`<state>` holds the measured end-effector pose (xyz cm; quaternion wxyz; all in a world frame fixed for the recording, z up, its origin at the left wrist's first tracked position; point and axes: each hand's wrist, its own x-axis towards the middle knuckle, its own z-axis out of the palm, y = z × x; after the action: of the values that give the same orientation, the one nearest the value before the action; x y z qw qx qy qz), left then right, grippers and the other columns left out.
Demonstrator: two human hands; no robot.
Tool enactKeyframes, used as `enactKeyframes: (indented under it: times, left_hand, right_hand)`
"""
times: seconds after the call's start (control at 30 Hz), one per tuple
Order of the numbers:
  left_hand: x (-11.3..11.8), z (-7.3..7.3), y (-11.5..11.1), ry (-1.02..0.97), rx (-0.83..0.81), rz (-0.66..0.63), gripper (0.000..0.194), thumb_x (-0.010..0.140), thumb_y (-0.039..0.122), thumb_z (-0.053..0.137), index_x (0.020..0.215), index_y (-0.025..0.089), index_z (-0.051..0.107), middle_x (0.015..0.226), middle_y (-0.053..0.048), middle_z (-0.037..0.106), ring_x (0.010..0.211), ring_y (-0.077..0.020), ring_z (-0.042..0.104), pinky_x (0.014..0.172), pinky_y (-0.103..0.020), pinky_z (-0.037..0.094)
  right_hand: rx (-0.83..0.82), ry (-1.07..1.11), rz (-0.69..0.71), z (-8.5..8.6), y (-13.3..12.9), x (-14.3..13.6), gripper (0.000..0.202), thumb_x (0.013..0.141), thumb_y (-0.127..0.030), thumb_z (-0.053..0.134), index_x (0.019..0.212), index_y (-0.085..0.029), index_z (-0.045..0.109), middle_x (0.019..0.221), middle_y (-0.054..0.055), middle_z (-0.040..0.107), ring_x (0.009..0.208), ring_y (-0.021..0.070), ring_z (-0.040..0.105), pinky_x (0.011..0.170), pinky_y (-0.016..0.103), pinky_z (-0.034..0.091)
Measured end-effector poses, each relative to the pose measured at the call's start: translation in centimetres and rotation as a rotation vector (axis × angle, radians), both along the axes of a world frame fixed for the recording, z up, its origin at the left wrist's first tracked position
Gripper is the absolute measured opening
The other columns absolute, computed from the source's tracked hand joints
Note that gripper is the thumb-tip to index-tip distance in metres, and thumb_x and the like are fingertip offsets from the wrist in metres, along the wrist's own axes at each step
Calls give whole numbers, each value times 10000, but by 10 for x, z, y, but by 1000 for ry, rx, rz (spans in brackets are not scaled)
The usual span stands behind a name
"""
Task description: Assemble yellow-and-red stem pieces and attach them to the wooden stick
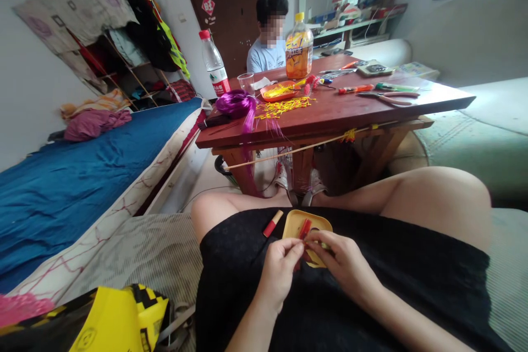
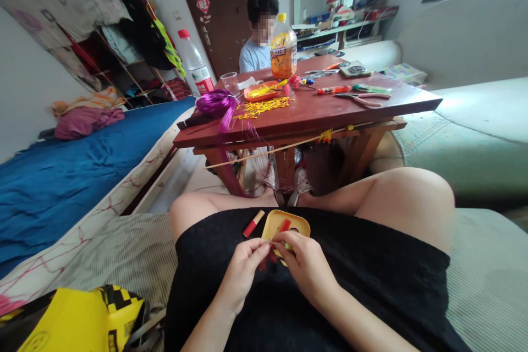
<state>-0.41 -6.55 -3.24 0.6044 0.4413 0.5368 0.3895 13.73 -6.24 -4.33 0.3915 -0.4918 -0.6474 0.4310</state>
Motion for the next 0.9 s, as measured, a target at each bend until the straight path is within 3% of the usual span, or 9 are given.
enactKeyframes:
  times: [0.23,0.5,0.63,0.9]
  left_hand:
    - [4,-4,0,60,13,67,179,670,275,608,576,128,647,489,3,553,479,-103,417,499,-221,295]
    - [0,-4,-3,79,35,141,147,663,218,561,538,142,574,449,20,509,447,-90,383,476,-212,295]
    - [-5,-5,-1,69,64,203,153,697,265,554,603,146,576,504,17,520,477,-97,415,497,-212,322]
    - [-5,-4,-1,71,108,223,153,699,282,590,639,142,598,532,12,536,483,-96,422,493,-208,330]
  right_hand:
    - [134,-155,17,0,-5,-5,199,804,-222,398,747,-197,586,736,76,643,677,211,587,635,311,437]
    - [64,-167,-79,-6,-5,-2,199,881,-317,366,841,-198,521,766,54,643,670,186,611,623,276,468]
    - [15,-168,-42,-8,-12,2,242,888,-326,349,1049,-226,500,972,72,655,847,197,627,742,304,484]
    - [26,-322,22,-9,-21,2,340,885,-276,292,1035,-239,596,973,86,678,838,223,653,727,313,494]
